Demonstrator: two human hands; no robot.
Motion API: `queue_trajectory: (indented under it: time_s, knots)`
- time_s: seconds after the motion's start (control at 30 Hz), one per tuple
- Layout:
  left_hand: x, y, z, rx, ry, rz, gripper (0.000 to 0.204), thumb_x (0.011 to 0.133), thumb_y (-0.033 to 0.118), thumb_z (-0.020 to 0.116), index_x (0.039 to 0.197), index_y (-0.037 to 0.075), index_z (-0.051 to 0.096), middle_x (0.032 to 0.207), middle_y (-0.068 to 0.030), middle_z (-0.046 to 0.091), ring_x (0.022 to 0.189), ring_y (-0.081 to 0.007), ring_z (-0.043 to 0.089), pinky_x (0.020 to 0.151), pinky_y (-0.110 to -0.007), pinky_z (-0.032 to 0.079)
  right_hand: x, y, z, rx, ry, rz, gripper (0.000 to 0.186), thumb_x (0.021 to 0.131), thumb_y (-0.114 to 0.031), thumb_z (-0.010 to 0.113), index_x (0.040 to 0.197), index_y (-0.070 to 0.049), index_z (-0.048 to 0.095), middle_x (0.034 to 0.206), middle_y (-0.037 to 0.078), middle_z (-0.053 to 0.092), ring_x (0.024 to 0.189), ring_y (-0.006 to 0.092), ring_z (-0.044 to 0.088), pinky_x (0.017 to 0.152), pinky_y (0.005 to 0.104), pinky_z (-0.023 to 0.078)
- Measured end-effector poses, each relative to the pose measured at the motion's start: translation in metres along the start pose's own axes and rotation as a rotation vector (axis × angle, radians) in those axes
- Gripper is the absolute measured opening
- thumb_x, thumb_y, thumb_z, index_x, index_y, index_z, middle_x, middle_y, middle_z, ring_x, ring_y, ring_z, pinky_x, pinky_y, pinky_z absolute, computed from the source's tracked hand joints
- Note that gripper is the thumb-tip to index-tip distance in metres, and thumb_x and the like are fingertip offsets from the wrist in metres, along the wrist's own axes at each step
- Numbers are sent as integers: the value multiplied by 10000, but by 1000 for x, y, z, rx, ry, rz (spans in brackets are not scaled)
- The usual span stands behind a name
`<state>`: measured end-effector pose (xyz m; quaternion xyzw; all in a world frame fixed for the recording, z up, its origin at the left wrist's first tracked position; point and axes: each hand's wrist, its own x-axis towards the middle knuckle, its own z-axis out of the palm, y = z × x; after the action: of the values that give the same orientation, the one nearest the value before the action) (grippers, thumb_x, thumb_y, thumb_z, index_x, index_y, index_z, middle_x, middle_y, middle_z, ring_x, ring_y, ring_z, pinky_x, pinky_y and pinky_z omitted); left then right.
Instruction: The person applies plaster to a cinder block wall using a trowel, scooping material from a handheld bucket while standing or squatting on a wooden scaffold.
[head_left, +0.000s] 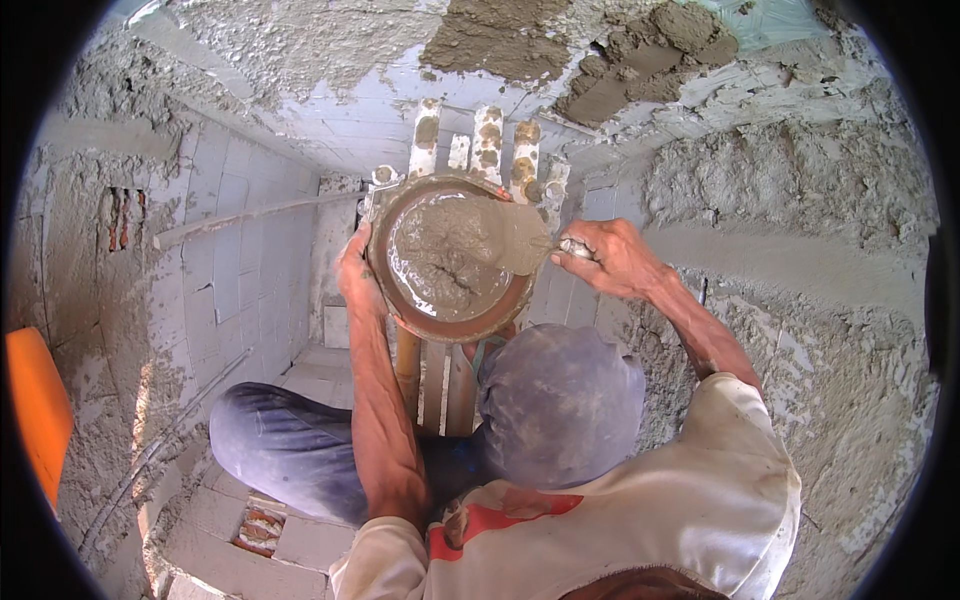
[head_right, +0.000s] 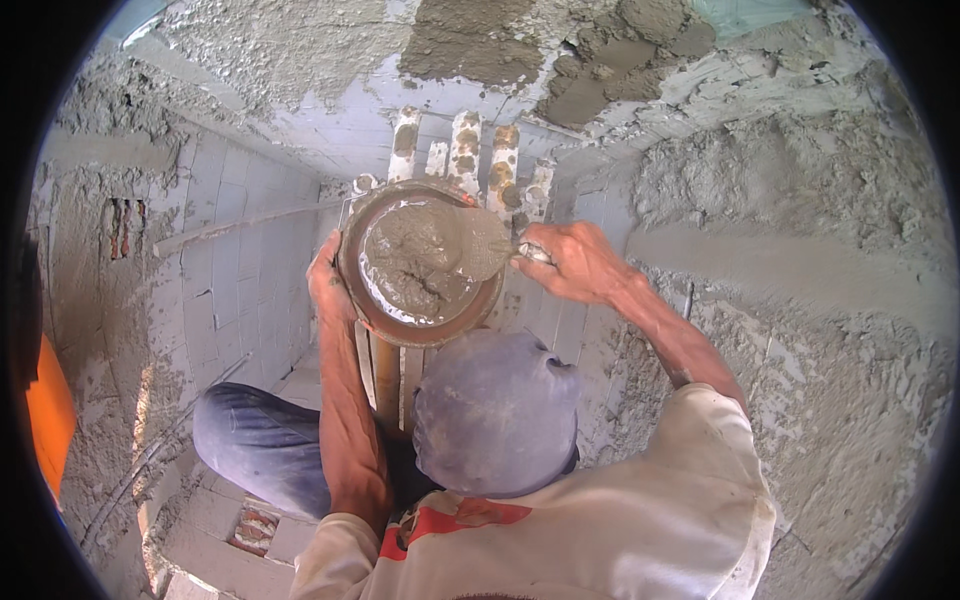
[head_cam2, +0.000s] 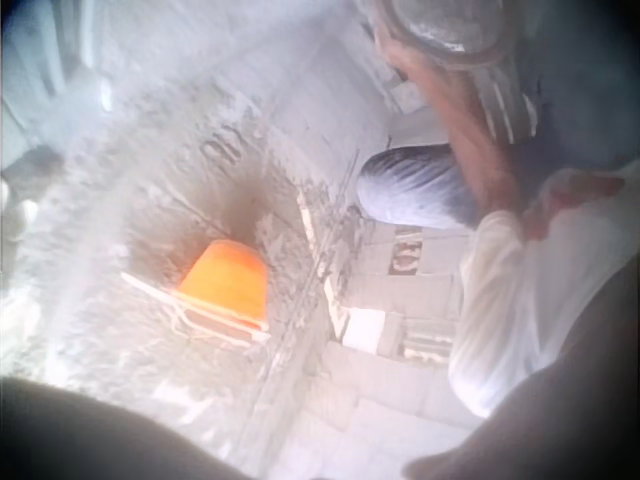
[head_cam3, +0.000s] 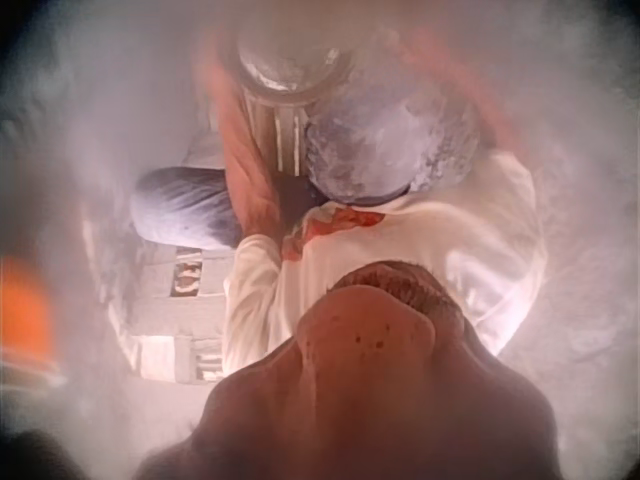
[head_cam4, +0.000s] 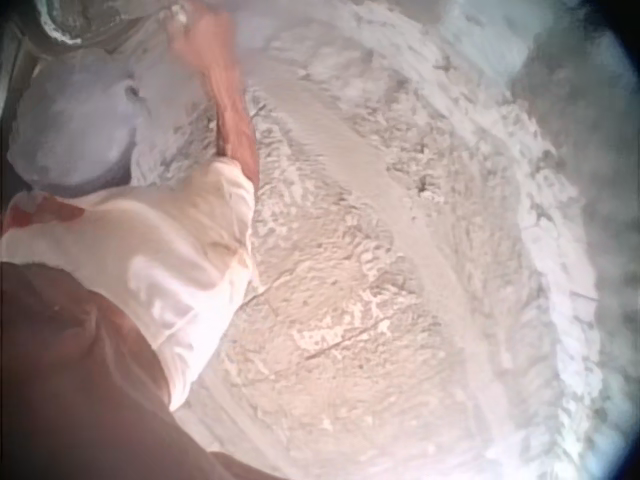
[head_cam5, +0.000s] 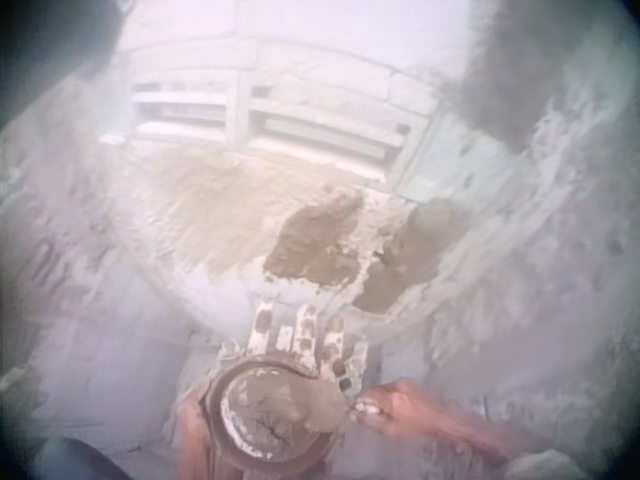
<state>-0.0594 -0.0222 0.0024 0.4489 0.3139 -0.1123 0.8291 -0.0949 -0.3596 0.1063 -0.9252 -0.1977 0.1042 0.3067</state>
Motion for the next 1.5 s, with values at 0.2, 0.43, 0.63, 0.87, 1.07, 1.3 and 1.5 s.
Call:
queue_trajectory:
  time_s: [0.2,0.43,0.63,0.87,1.07,1.3,1.5]
  knots:
    - [1,-2,5,18,17,28,337,970,262,600,1075,-49,682,989,-124,705,842,-204,672,776,-332,545,51,53,-80,617,-618,650,197,921,-208,696,885,-15,676,595,74,638,509,117,605,439,290,438]
    - [5,-4,-3,-3,48,49,321,961,230,617,1087,-58,680,981,-126,705,808,-206,671,737,-330,549,63,95,-97,419,175,678,274,961,-297,652,839,-54,613,601,-7,519,449,95,440,411,305,360]
    - [-7,-1,7,62,85,13,318,933,229,648,1074,-53,691,978,-113,703,809,-198,660,731,-332,537,1,22,-67,-10,128,464,246,1001,-284,582,937,-47,573,664,54,567,532,166,543,507,347,458]
    - [-27,-3,48,47,11,99,277,954,161,615,1031,-94,690,931,-112,694,770,-172,643,685,-303,520,-28,-21,-9,-501,-66,207,193,943,-192,585,1023,-16,591,818,211,682,698,354,703,612,462,573]
    - [-11,-27,54,127,78,209,304,907,127,665,1045,-141,700,959,-116,707,842,-183,641,810,-316,508,-11,-23,45,-554,-305,203,248,912,-181,602,1054,22,615,780,226,671,721,374,702,618,464,559]
    - [-11,-12,49,138,28,205,277,908,162,660,999,-95,709,913,-83,686,783,-164,614,732,-315,500,-31,-19,38,80,-205,341,312,915,-307,686,1100,-57,661,838,214,696,745,339,698,713,443,543]
    - [17,-34,11,71,-2,240,355,916,189,646,1149,-75,695,1070,-119,709,943,-195,666,871,-328,522,-50,-5,70,-32,-157,410,427,920,-474,664,1161,-122,655,832,233,686,767,402,682,723,473,532]
